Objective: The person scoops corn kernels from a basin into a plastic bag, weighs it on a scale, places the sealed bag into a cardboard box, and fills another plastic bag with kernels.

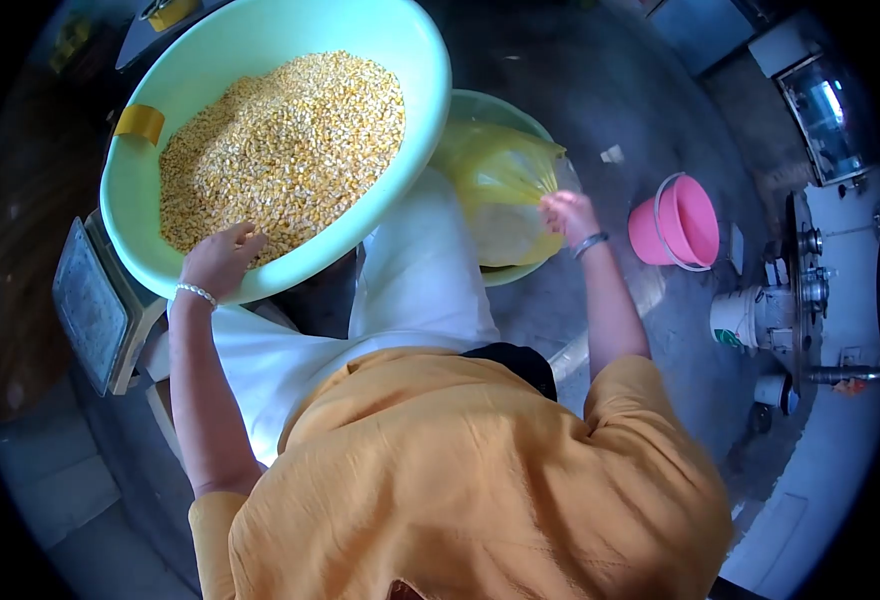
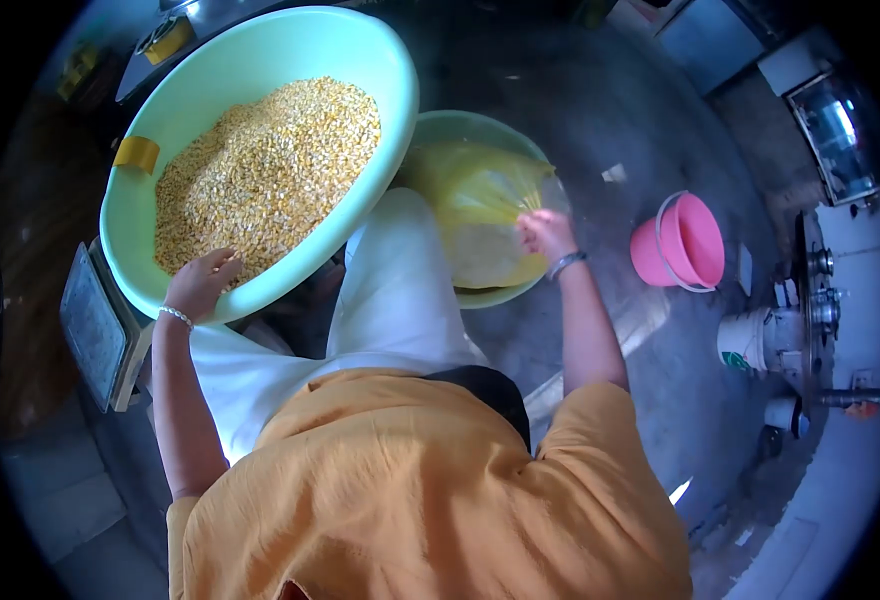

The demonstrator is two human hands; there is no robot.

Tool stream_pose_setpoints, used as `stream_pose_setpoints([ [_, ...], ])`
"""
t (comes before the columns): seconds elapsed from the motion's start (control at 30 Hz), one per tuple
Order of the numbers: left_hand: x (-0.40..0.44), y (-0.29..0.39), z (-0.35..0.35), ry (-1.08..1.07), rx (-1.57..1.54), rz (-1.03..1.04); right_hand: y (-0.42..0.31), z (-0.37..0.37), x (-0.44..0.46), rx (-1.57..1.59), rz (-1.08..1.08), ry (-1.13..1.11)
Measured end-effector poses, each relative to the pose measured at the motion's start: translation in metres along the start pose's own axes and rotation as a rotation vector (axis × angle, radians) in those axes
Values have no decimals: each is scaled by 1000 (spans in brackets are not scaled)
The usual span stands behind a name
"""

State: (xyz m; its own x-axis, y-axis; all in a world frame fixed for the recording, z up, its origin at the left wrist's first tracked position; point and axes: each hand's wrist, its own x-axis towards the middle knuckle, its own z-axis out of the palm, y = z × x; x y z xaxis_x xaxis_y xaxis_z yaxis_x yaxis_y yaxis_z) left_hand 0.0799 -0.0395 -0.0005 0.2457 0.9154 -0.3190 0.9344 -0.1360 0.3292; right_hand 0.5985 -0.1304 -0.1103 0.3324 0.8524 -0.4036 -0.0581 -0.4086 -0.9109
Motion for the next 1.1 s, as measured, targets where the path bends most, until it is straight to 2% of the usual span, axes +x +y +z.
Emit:
stream_pose_setpoints([
  [0.03, 2, -5, 4, 17, 2, -15, 36, -3, 5, -13, 89, 45],
  [0.1, 2, -3, 2, 3, 7, -27, 54, 24, -17, -157, 202, 280],
  [0.23, -2, 4, -2, 26, 10, -39, 55, 70, -35, -284, 232, 452],
  [0.3, -3, 4, -2, 31, 16, -42, 94, 58, -3, -268, 241, 396],
  [0.37, -2, 3, -2, 46, 13, -41, 96, 56, 12, -269, 232, 362],
  [0.53, -4, 1, -3, 53, 7, -38, 47, 29, 39, -451, -13, 181],
  [0.73, -4, 0, -1, 78, 13, -29, -67, 36, 4, -374, -162, 135],
  [0.9, -8, 3, -4, 89, 2, -30, -114, 47, -7, -222, -282, 74],
  [1.1, -7, 3, -2, 113, 10, -48, -170, 88, -33, 158, -490, -232],
])
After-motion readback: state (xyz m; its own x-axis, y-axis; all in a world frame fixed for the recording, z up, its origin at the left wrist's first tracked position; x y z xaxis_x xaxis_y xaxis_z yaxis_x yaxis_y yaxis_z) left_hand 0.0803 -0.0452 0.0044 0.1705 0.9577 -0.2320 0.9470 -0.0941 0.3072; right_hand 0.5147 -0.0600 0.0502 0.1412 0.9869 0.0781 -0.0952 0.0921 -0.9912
